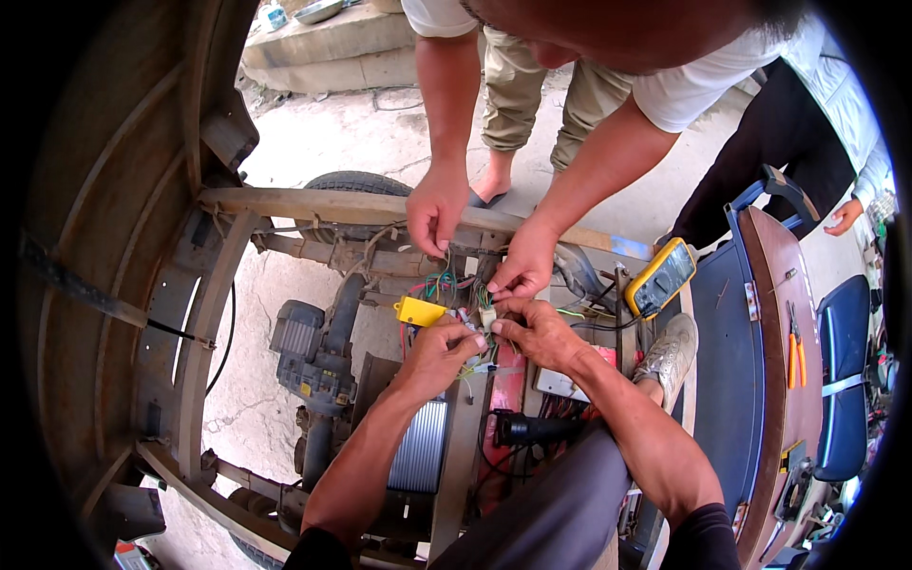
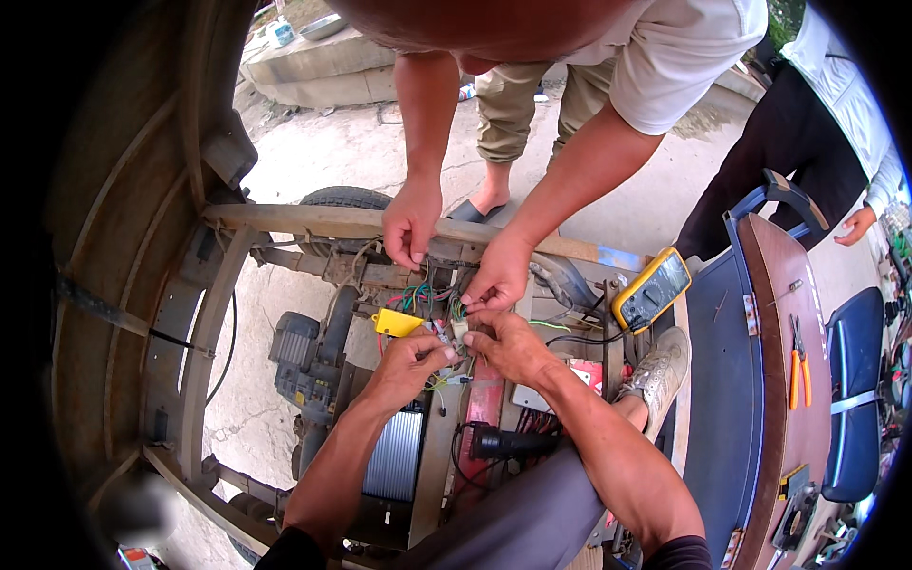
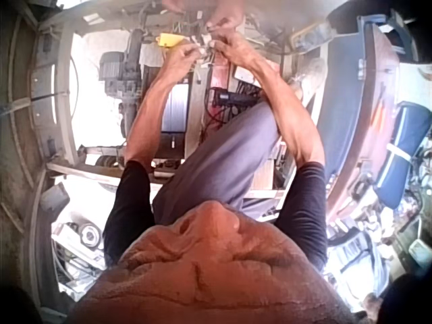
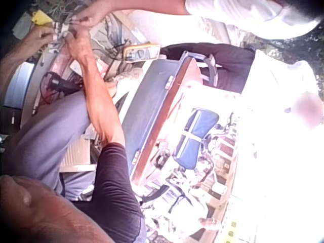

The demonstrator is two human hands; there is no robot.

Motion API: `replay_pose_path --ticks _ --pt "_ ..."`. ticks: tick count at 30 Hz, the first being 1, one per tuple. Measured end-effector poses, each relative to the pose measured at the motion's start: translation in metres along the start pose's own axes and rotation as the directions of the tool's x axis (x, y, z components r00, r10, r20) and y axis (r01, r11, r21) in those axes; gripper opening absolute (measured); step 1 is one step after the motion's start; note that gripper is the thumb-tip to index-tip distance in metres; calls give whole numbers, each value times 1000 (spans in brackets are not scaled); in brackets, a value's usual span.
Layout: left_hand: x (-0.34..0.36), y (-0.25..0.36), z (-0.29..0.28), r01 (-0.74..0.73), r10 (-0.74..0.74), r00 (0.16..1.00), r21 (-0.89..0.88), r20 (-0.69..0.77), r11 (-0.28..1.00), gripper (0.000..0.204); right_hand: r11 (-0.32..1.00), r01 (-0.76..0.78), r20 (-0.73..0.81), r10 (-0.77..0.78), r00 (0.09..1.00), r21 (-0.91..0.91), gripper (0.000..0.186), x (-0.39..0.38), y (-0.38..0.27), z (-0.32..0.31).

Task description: The person manipulates electrical wires and connectors within the chassis of a vehicle. They use a multimeter to check connections and handle a yellow plastic component, adjusting several wires by hand.

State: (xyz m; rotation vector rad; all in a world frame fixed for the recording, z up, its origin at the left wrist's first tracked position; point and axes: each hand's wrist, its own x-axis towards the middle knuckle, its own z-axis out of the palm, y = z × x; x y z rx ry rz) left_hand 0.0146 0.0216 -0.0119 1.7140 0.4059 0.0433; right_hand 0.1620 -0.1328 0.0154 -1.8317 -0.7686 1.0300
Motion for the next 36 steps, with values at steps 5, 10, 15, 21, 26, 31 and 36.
replay_pose_path --ticks 5,10,15,21,26,31,36 --pt "-1 2 -1 -33 33 999 -6 -26 999 24 999 15 -27 -16 1000 -40 22 0 8 -4" --pt "0 5 -9 -20 -5 918 -60 -397 998 30 970 -159 14 159 987 184 14 0 13 -16" --pt "3 0 -17 19 -70 889 -115 -452 993 23 919 -275 111 253 961 284 13 -1 12 -20" --pt "-7 27 -20 167 -1 920 389 -391 906 34 950 -284 126 268 955 128 21 2 21 -20" --pt "-10 13 -15 58 216 944 768 -250 638 43 958 -241 40 250 967 -157 27 1 12 -15" --pt "-8 6 -16 71 246 926 774 -285 630 40 918 -173 -13 180 984 -358 30 -1 6 -9" --pt "-6 11 -14 115 285 878 747 -385 655 35 897 127 -261 -255 931 -424 28 -6 -21 6"
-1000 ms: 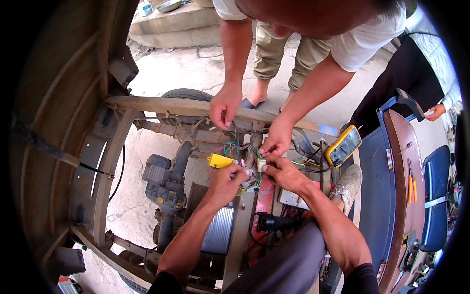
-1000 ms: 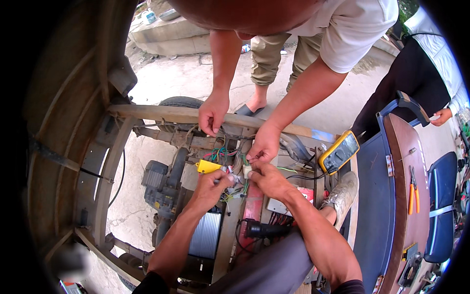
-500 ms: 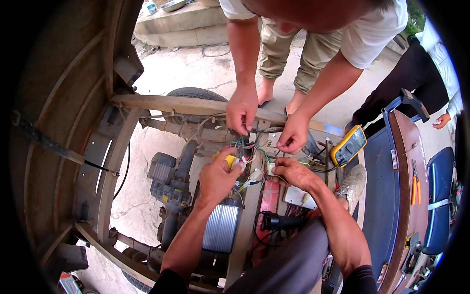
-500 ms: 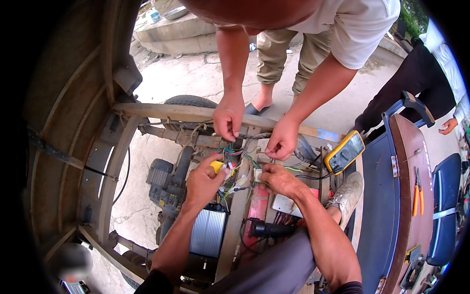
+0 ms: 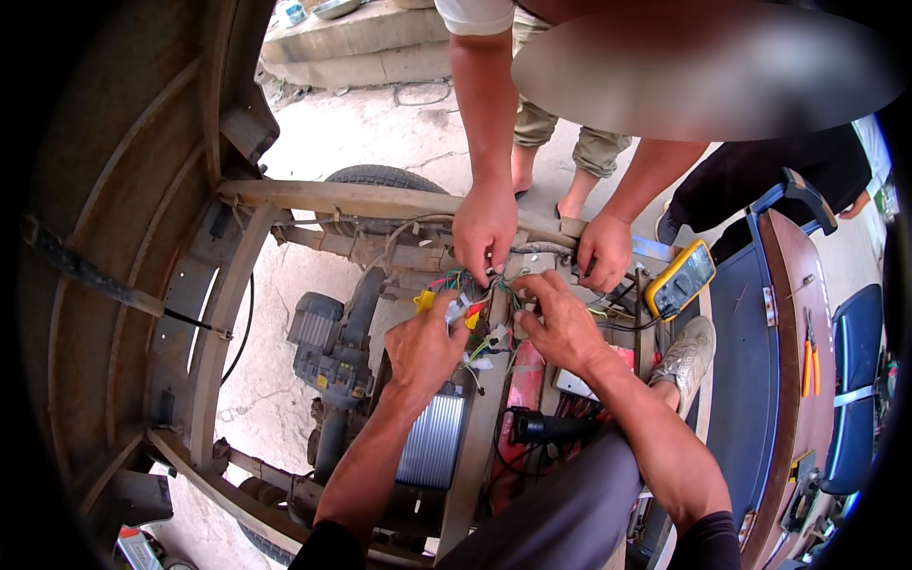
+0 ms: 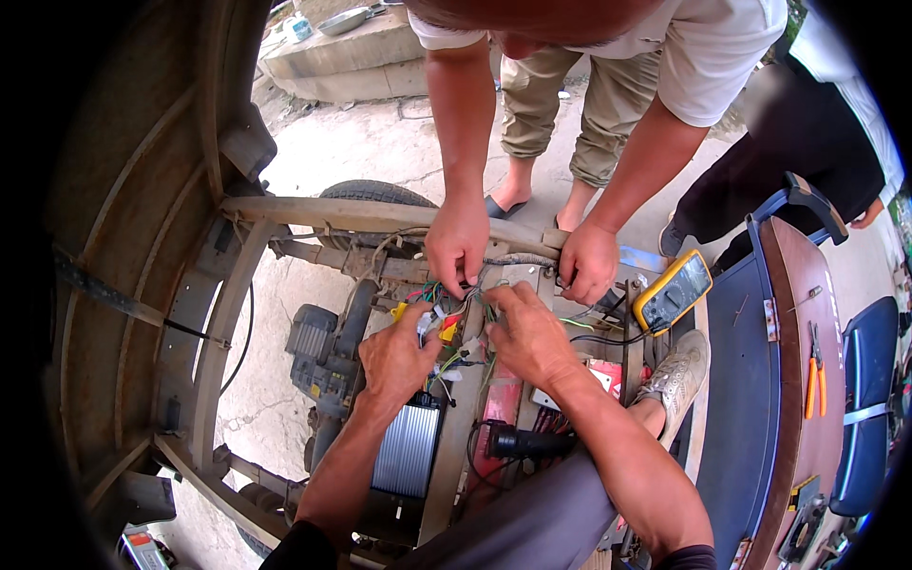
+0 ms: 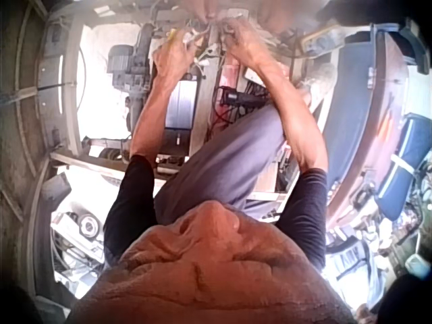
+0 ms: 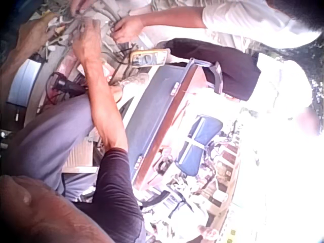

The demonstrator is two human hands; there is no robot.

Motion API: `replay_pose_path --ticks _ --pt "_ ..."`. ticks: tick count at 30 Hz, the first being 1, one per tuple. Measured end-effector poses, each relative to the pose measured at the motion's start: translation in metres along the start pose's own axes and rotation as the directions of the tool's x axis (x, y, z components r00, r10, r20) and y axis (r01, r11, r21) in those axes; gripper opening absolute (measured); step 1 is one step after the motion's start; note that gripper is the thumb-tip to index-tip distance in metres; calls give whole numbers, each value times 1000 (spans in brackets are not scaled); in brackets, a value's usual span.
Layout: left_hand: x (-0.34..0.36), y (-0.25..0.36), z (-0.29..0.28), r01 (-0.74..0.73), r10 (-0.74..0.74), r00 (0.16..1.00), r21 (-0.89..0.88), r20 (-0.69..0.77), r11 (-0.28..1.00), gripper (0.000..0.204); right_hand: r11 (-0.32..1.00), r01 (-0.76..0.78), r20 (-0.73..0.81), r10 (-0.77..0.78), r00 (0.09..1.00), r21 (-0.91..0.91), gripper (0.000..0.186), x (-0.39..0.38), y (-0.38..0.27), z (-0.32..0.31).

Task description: The person manipulates electrical wires and connectors within the chassis of a vehicle. They use a multimeter to check connections and handle a yellow plastic component, adjusting several wires by hand.

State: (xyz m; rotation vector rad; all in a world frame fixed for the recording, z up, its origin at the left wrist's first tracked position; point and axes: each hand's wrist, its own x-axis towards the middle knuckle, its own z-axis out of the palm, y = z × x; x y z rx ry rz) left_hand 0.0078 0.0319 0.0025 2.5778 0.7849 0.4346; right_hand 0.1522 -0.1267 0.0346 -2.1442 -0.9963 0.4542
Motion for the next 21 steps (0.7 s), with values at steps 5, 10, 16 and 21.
replay_pose_path --ticks 5,10,16,21 --pt "2 -4 0 74 -74 997 5 5 997 27 974 210 223 -188 957 -82 30 3 12 17" --pt "3 -4 -4 29 -24 998 -77 64 997 30 982 180 137 -170 976 -61 32 3 16 18" --pt "2 -8 -8 -27 160 917 -343 366 939 18 999 21 128 -26 991 35 42 5 19 14" --pt "3 -18 3 131 -2 980 -638 198 759 13 993 -119 -19 119 993 -5 40 7 18 15"
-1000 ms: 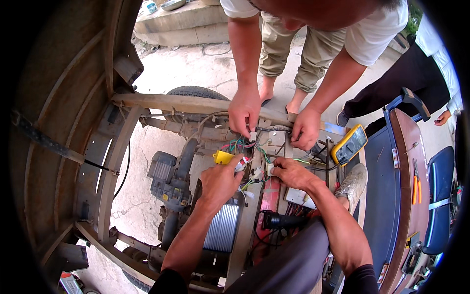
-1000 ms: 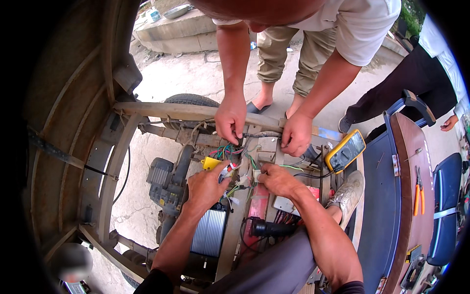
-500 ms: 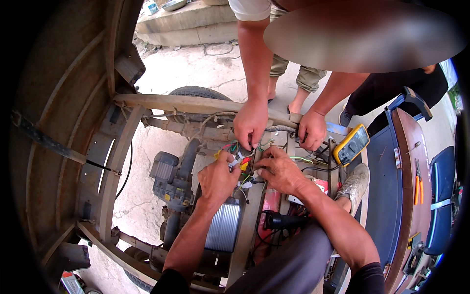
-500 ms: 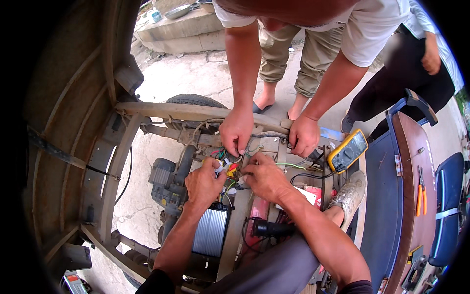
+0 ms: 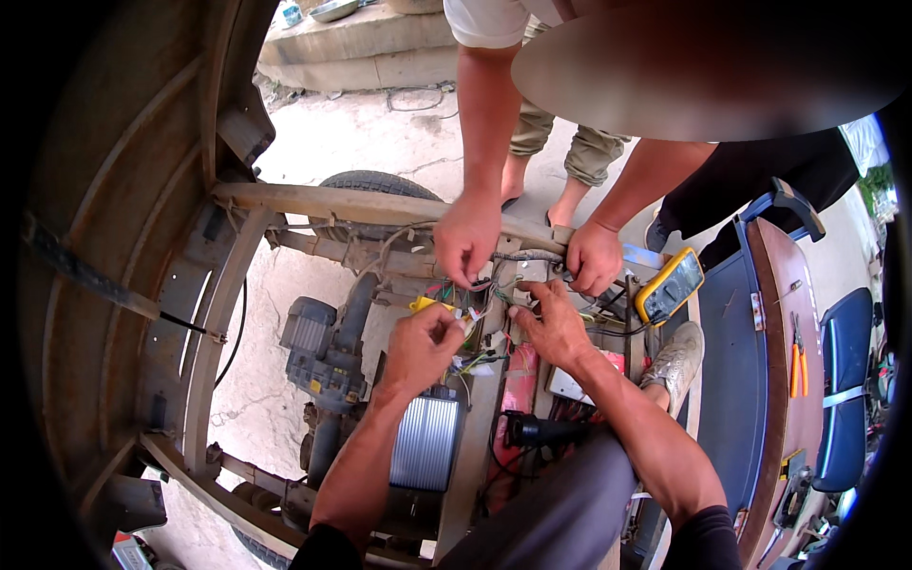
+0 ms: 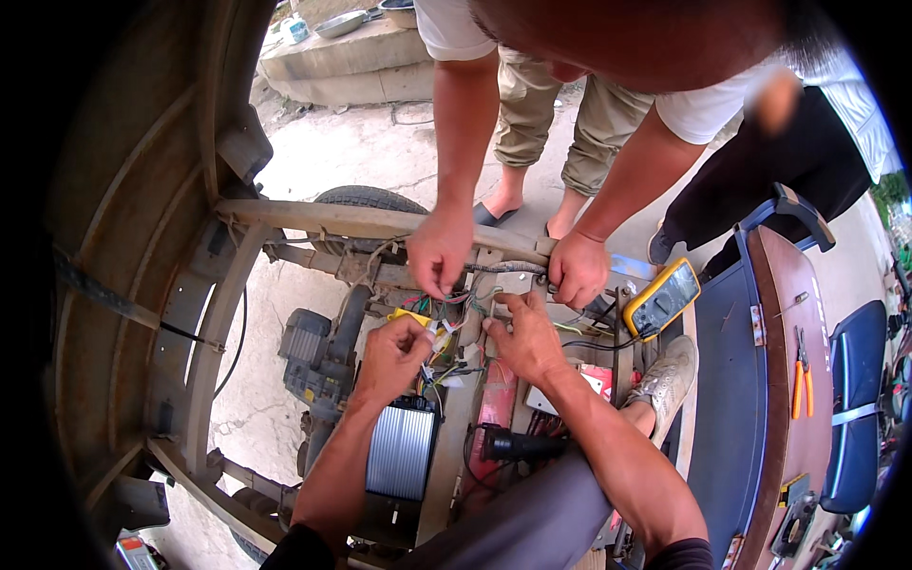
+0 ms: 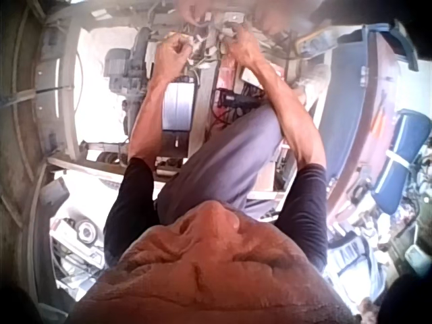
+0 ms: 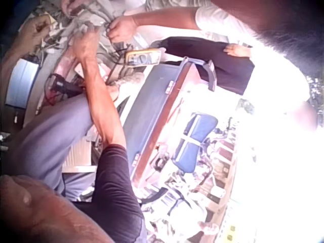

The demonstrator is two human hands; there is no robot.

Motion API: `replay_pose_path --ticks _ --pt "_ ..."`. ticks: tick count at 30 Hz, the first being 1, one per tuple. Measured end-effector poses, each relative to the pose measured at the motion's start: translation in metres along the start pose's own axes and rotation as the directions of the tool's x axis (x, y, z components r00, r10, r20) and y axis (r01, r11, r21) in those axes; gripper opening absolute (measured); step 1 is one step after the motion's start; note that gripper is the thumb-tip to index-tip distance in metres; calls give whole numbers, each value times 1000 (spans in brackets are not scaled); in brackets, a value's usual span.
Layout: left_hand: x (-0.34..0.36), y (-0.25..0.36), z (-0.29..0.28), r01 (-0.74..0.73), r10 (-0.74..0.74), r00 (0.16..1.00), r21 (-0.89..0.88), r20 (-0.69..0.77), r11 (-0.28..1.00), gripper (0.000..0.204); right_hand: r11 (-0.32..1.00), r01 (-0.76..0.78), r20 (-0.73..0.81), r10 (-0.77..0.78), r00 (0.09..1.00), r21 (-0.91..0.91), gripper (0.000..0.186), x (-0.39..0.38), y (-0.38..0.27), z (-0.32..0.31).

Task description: The person manipulates electrical wires and connectors within the chassis of a vehicle. They use a multimeter to check connections and handle a yellow plastic component, adjusting several wires by hand.

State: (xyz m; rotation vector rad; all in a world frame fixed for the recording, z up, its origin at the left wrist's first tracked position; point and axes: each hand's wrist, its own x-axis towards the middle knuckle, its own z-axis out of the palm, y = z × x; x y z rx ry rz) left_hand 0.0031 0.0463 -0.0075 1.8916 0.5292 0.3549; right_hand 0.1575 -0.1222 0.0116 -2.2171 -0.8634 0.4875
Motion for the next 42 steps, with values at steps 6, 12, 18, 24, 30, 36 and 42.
replay_pose_path --ticks 6,12,18,24,30,36,42 --pt "3 3 3 -35 47 977 63 -206 997 16 983 -164 103 155 982 82 42 11 22 2" --pt "1 4 1 -70 105 979 198 -177 978 17 993 -110 -187 118 975 51 54 28 40 8" --pt "3 -5 4 -88 115 978 153 -176 984 16 928 -177 -103 221 970 329 64 46 37 18" --pt "3 -8 2 -29 60 982 168 -178 985 19 692 -198 132 149 980 695 31 36 52 7" --pt "4 -1 1 4 28 986 193 -165 981 20 447 -300 246 177 953 843 29 28 51 -8" --pt "4 -2 2 -18 52 985 202 -166 979 20 313 -341 295 185 937 887 28 25 42 -19" --pt "3 -1 1 -7 34 986 164 -162 986 20 242 -355 318 179 931 903 28 23 44 -22"
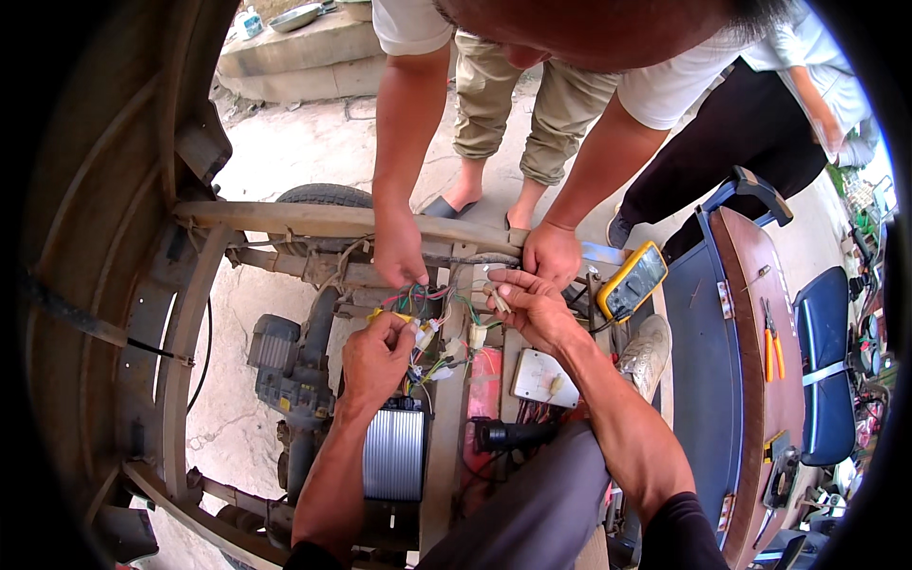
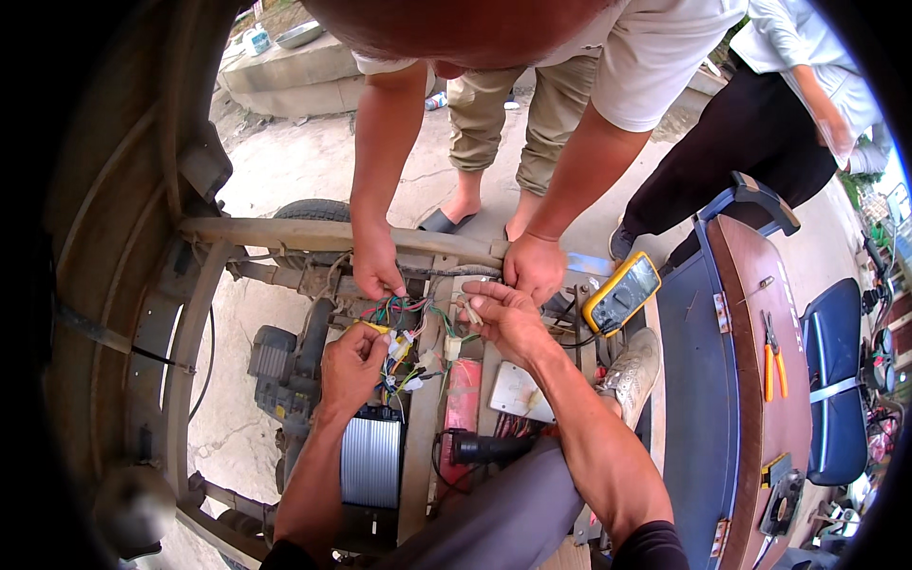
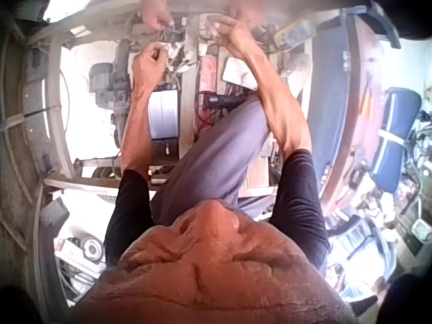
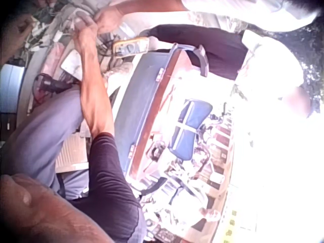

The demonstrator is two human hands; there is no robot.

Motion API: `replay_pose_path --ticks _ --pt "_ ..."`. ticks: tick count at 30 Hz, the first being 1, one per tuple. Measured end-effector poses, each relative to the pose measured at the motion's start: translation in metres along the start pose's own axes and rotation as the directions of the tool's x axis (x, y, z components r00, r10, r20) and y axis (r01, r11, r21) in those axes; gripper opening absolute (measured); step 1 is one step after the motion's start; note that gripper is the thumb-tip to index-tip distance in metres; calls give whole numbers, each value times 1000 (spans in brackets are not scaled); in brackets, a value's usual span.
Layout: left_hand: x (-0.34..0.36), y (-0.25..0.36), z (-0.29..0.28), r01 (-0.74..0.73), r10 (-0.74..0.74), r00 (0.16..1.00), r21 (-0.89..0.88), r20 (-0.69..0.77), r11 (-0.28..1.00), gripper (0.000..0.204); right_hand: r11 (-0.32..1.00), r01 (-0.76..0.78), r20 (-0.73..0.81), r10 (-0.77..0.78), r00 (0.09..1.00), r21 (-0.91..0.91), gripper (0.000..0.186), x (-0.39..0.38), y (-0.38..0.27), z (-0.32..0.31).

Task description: The person manipulates electrical wires and connectors within the chassis of a vehicle. They use a multimeter to check connections and handle a yellow plastic component, adjusting several wires by hand.

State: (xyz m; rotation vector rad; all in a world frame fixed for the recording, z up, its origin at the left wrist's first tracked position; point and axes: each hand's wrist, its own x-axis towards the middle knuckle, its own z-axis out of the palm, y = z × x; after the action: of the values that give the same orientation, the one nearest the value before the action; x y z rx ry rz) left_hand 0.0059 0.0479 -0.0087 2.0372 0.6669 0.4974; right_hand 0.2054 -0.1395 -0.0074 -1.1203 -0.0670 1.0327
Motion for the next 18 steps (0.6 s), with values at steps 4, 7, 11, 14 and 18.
replay_pose_path --ticks 4,7,11,14,18 --pt "0 1 1 11 -11 1000 44 7 999 20 999 52 9 -52 999 -8 29 2 6 0" --pt "0 2 1 0 -1 1000 34 14 999 20 998 65 49 -64 997 -20 32 3 5 -4" --pt "1 0 0 3 -4 1000 49 19 999 20 996 68 43 -65 997 -54 33 4 7 -5" --pt "1 1 0 4 -5 1000 60 19 998 20 987 99 36 -95 995 -124 33 4 8 -5" --pt "1 -3 2 2 -3 1000 35 13 999 21 966 150 51 -142 989 -211 33 3 7 -7"
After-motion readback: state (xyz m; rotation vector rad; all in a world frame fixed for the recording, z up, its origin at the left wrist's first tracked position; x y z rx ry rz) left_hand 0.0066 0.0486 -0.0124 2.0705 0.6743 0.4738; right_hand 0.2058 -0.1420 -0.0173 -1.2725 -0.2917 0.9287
